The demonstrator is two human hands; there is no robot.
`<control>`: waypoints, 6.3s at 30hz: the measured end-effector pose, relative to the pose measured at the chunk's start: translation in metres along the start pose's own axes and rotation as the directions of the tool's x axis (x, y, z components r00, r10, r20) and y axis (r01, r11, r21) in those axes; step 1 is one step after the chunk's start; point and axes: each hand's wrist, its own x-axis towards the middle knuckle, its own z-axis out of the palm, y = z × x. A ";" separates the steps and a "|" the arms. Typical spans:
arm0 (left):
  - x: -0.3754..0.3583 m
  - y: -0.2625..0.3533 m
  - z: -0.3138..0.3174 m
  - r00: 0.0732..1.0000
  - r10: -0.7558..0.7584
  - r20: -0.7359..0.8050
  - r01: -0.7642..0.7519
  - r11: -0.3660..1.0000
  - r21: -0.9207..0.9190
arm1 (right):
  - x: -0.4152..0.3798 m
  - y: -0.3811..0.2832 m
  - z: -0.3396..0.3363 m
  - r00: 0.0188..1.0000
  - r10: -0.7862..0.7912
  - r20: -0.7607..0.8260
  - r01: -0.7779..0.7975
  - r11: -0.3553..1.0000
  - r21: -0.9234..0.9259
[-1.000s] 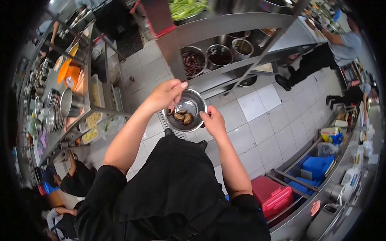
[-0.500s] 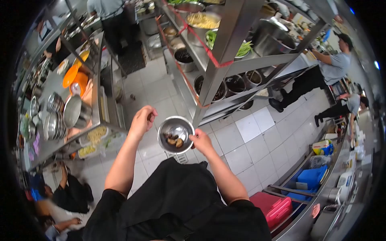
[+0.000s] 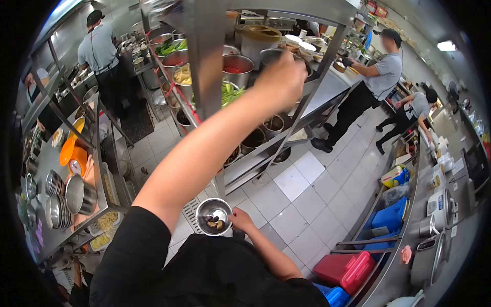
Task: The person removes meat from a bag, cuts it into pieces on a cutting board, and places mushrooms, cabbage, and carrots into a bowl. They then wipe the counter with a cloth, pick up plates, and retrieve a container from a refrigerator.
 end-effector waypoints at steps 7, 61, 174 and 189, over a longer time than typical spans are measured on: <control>-0.087 -0.013 0.013 0.954 0.288 0.083 -0.270 0.946 -0.181 | 0.021 0.010 -0.010 0.996 0.012 0.093 -0.015 0.999 0.030; -1.095 -0.347 -0.681 -0.387 -0.738 -0.553 0.393 0.411 -0.823 | -0.094 -0.502 0.750 0.308 -0.332 0.892 0.267 0.930 0.254; -1.361 -0.663 -1.293 -0.439 -0.593 -0.675 0.488 0.474 -0.733 | -0.108 -0.475 1.156 0.784 -0.200 0.588 0.105 0.976 0.192; -1.528 -0.830 -1.252 -0.401 -0.789 -0.466 0.280 0.379 -0.882 | -0.133 -0.450 1.113 0.963 -0.153 0.223 0.102 0.969 0.225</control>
